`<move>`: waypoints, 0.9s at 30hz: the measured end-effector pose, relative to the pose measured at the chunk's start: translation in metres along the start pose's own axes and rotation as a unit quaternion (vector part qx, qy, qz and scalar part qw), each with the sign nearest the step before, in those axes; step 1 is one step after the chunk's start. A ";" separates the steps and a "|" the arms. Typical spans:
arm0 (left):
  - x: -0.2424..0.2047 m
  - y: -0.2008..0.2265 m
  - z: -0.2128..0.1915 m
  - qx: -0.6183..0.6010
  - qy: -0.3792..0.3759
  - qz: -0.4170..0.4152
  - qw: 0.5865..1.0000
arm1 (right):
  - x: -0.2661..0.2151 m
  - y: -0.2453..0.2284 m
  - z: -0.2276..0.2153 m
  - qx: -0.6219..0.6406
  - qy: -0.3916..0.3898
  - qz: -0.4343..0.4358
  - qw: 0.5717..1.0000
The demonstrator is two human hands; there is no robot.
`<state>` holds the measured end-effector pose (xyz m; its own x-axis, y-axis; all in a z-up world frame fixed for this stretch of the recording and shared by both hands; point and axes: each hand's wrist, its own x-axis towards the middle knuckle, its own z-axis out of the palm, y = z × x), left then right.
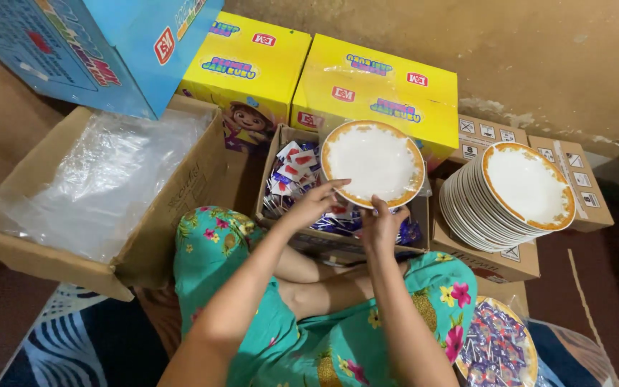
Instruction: Packing ceramic plates and small sachets into a cardboard box
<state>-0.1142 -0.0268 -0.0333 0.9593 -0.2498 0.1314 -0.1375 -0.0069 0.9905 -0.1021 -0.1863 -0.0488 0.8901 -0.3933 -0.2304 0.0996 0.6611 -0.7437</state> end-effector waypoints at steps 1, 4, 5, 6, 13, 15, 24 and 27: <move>-0.001 0.005 -0.001 0.001 0.000 0.000 1.000 | 0.009 0.008 0.002 0.001 -0.001 0.000 1.000; 0.002 0.009 -0.008 0.096 0.034 0.023 0.995 | 0.042 0.033 0.000 0.086 0.000 -0.008 0.996; 0.006 0.004 -0.014 0.119 0.062 0.026 0.991 | 0.057 0.045 -0.006 0.074 0.015 0.005 0.997; 0.011 0.000 -0.021 0.142 0.091 0.029 0.985 | 0.073 0.057 -0.012 0.062 0.029 0.018 0.997; -0.005 0.040 -0.041 0.153 0.107 0.015 0.982 | 0.071 0.018 0.007 -0.098 0.040 -0.024 0.994; 0.006 0.034 -0.037 0.125 0.065 0.062 0.988 | 0.060 0.016 0.016 0.001 -0.013 0.002 1.000; -0.017 0.097 -0.048 0.141 0.026 0.060 0.988 | 0.074 -0.012 0.046 -0.056 -0.069 0.028 0.996; -0.001 0.071 -0.049 0.101 0.032 0.079 0.991 | 0.058 -0.023 0.081 -0.030 -0.105 -0.016 0.994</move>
<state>-0.1123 0.0204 0.0386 0.9347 -0.2012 0.2930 -0.3276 -0.1675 0.9299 -0.0165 -0.1731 0.0057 0.9609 -0.2665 -0.0746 0.1076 0.6080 -0.7866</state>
